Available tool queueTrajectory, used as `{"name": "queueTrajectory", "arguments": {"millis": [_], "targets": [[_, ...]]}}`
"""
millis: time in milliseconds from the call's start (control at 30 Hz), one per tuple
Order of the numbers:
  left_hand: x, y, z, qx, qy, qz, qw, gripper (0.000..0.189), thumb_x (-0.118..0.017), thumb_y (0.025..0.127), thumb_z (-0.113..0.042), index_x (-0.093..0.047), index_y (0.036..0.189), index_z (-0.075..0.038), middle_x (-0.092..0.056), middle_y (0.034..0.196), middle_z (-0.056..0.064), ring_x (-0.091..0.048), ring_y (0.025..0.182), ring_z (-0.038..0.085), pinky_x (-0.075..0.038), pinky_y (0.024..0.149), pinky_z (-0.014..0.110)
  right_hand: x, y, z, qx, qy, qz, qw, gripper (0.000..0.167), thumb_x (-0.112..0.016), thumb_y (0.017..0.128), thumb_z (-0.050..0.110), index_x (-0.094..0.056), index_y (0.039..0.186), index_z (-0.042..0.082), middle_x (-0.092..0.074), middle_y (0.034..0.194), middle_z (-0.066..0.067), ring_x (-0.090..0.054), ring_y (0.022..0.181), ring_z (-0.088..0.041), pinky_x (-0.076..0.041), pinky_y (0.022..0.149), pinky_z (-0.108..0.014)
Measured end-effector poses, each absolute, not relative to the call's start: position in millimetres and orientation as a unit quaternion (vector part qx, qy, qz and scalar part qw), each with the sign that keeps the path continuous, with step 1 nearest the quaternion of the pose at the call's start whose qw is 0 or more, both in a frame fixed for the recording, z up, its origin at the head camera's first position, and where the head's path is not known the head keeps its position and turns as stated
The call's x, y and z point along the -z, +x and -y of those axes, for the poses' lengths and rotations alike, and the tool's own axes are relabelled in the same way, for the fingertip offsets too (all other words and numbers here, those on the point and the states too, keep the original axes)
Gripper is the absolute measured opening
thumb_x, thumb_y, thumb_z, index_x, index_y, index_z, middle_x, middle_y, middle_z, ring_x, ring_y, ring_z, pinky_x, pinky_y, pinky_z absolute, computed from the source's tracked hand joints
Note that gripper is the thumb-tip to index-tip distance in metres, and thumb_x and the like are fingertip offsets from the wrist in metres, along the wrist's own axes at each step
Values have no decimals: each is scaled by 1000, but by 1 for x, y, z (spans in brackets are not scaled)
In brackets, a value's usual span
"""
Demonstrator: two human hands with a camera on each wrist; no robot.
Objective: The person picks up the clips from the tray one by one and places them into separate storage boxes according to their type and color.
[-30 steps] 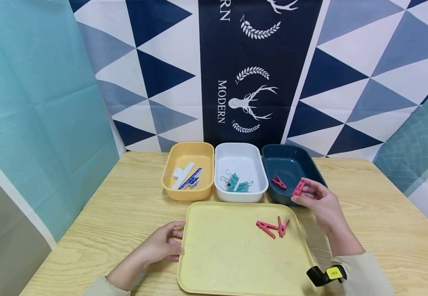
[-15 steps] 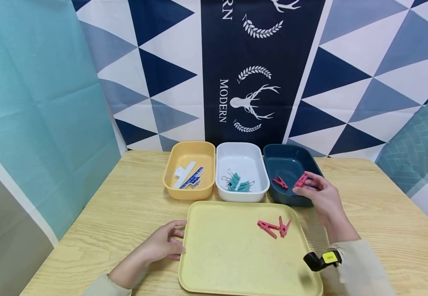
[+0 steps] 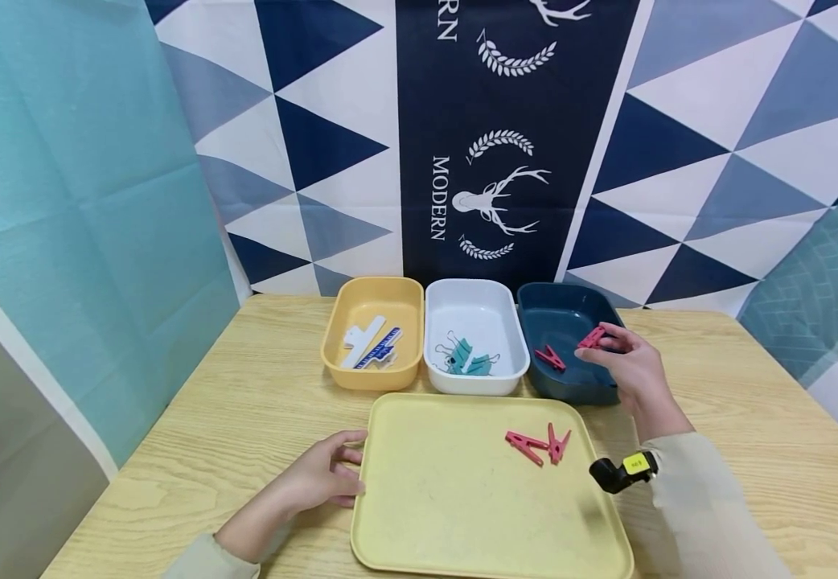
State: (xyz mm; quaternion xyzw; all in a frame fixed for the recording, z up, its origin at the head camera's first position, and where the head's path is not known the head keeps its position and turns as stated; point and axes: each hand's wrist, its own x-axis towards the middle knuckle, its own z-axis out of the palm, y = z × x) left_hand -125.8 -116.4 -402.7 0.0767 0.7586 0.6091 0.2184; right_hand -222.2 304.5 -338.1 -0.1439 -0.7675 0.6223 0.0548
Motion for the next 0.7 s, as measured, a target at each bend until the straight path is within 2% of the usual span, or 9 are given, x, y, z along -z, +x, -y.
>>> {"name": "queueTrajectory", "arguments": {"millis": [233, 467, 567, 700], "targets": [[403, -125, 116, -613, 75, -756, 216, 72, -67, 77, 11, -33, 140, 1, -46, 111, 17, -58, 84, 20, -58, 67, 37, 339, -231, -307, -656, -158, 736, 46, 81, -80, 73, 11, -39, 142, 12, -47, 100, 4, -45, 90, -7, -45, 74, -9], [403, -125, 116, -615, 73, -755, 216, 72, -66, 77, 11, -34, 140, 0, -46, 111, 17, -58, 83, 20, -58, 67, 37, 339, -241, -311, -661, -165, 731, 43, 80, -78, 74, 7, -38, 142, 11, -45, 101, 2, -45, 88, -9, -48, 71, -8], [403, -125, 116, -615, 74, -755, 217, 72, -67, 77, 11, -34, 140, 0, -45, 111, 17, -58, 83, 20, -58, 67, 36, 340, -244, -311, -656, -181, 732, 38, 81, -78, 74, 7, -35, 144, 11, -44, 102, 3, -45, 88, -9, -49, 83, -14], [403, -125, 116, -615, 76, -755, 217, 72, -67, 77, 11, -34, 140, 0, -45, 110, 17, -57, 84, 20, -58, 66, 37, 344, -248, -312, -662, -193, 723, 32, 86, -79, 73, 6, -32, 145, 10, -43, 104, 1, -46, 87, -8, -40, 101, -28]]}}
